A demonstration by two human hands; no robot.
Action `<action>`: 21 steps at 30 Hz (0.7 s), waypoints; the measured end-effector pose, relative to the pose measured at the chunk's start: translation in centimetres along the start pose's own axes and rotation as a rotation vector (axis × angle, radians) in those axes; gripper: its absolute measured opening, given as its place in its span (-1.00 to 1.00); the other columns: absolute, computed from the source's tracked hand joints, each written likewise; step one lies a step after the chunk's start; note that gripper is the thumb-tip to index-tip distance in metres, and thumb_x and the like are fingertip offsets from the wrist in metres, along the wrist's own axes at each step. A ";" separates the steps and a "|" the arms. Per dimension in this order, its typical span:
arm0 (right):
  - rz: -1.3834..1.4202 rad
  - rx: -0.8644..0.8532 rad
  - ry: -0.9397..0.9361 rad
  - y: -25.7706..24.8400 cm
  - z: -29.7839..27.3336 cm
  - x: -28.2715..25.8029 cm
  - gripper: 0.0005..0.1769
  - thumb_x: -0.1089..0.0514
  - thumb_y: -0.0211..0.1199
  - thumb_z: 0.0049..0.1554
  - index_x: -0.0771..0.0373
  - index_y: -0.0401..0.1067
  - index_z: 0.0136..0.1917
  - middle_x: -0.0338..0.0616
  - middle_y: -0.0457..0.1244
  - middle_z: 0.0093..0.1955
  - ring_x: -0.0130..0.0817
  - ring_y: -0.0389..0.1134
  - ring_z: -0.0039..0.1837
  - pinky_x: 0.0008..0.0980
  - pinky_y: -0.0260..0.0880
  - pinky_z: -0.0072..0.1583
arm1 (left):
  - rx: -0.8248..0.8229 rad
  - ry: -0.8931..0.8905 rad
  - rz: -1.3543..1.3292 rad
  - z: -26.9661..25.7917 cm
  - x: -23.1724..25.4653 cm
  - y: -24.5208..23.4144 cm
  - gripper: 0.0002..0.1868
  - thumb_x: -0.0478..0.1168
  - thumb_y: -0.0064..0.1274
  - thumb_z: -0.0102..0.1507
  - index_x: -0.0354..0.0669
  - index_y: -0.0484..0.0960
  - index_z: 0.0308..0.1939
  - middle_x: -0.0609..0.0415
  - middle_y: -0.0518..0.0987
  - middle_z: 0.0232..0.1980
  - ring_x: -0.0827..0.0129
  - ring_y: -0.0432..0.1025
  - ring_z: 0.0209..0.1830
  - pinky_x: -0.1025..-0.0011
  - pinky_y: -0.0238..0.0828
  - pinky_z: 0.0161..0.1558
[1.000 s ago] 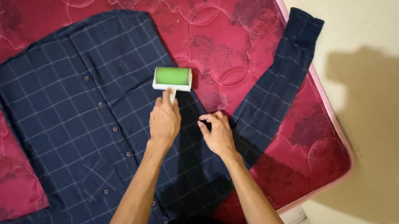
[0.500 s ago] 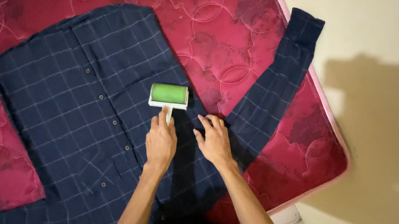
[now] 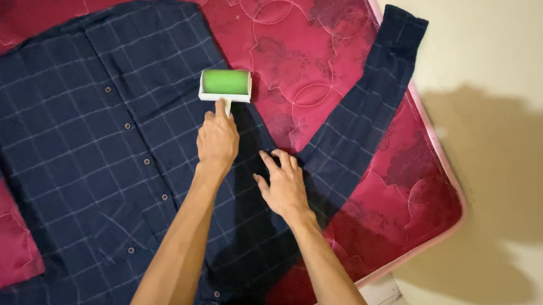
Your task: The person uses a lint roller to remove lint from a dark blue checkered shirt laid on a red patterned mattress. They roll the tool over the shirt's body and sleeves, then fold one sleeve and continue rolling.
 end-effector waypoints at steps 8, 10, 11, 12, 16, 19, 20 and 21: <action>-0.214 0.082 -0.050 -0.8 0.7 -0.3 -0.38 -0.09 0.34 0.11 0.19 0.43 0.37 -0.03 0.20 0.22 -0.07 0.16 0.32 -0.04 0.16 0.29 | 0.120 0.055 -0.086 -0.9 0.6 -1.0 -0.55 -0.19 -0.05 0.40 -0.21 0.36 0.36 -0.43 0.54 -0.04 -0.38 0.53 -0.23 -0.14 0.50 -0.24; -0.218 0.087 -0.082 -0.9 0.8 -0.1 -0.40 -0.10 0.34 0.12 0.21 0.44 0.35 -0.04 0.20 0.21 -0.08 0.16 0.31 -0.04 0.16 0.30 | 0.160 0.066 -0.120 -2.6 0.7 -2.1 -0.56 -0.19 -0.05 0.41 -0.22 0.37 0.36 -0.41 0.54 -0.05 -0.38 0.52 -0.25 -0.13 0.50 -0.26; -0.218 0.099 -0.101 -1.0 0.7 0.1 -0.40 -0.10 0.34 0.12 0.21 0.45 0.34 -0.04 0.20 0.20 -0.07 0.17 0.31 -0.03 0.16 0.30 | 0.158 0.062 -0.129 -3.5 0.9 -2.5 -0.56 -0.20 -0.05 0.41 -0.22 0.37 0.36 -0.40 0.54 -0.04 -0.38 0.52 -0.25 -0.13 0.50 -0.27; -0.213 0.107 -0.122 -1.0 0.7 0.2 -0.41 -0.10 0.33 0.12 0.22 0.46 0.33 -0.04 0.20 0.20 -0.07 0.17 0.30 -0.03 0.16 0.29 | 0.157 0.054 -0.133 -4.7 0.9 -3.0 -0.56 -0.20 -0.05 0.41 -0.21 0.38 0.36 -0.39 0.53 -0.04 -0.37 0.52 -0.25 -0.14 0.49 -0.28; -0.213 0.060 -0.112 -1.1 1.7 0.7 -0.45 -0.09 0.32 0.14 0.20 0.47 0.32 -0.06 0.23 0.15 -0.07 0.21 0.23 -0.01 0.18 0.26 | 0.140 0.008 -0.142 -8.3 1.2 -4.2 -0.56 -0.21 -0.05 0.40 -0.19 0.38 0.35 -0.39 0.53 -0.03 -0.37 0.52 -0.27 -0.13 0.49 -0.30; -0.203 0.044 -0.080 -1.2 2.5 1.1 -0.50 -0.07 0.32 0.13 0.17 0.49 0.28 -0.09 0.26 0.11 -0.08 0.25 0.18 0.00 0.19 0.22 | 0.069 -0.061 -0.115 -8.7 1.0 -4.0 -0.51 -0.21 -0.04 0.36 -0.17 0.36 0.38 -0.38 0.52 -0.04 -0.36 0.52 -0.29 -0.13 0.50 -0.31; -0.192 0.040 -0.071 -1.1 2.9 1.2 -0.52 -0.07 0.31 0.14 0.17 0.49 0.26 -0.10 0.27 0.10 -0.08 0.26 0.18 0.00 0.19 0.21 | 0.070 -0.057 -0.100 -8.6 0.9 -3.7 -0.52 -0.20 -0.05 0.37 -0.16 0.36 0.38 -0.38 0.52 -0.05 -0.35 0.52 -0.29 -0.13 0.50 -0.30; -0.180 0.036 -0.061 -1.0 3.1 1.3 -0.54 -0.07 0.31 0.14 0.16 0.50 0.24 -0.11 0.28 0.08 -0.09 0.27 0.18 -0.01 0.19 0.20 | 0.071 -0.053 -0.085 -8.4 0.9 -3.4 -0.53 -0.20 -0.05 0.37 -0.15 0.37 0.38 -0.37 0.53 -0.05 -0.35 0.53 -0.28 -0.13 0.50 -0.30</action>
Point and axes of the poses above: each hand's wrist, its own z-axis towards the middle knuckle, its own y-axis out of the palm, x = y × z, the point moved 1 cm from there along z, towards the middle knuckle
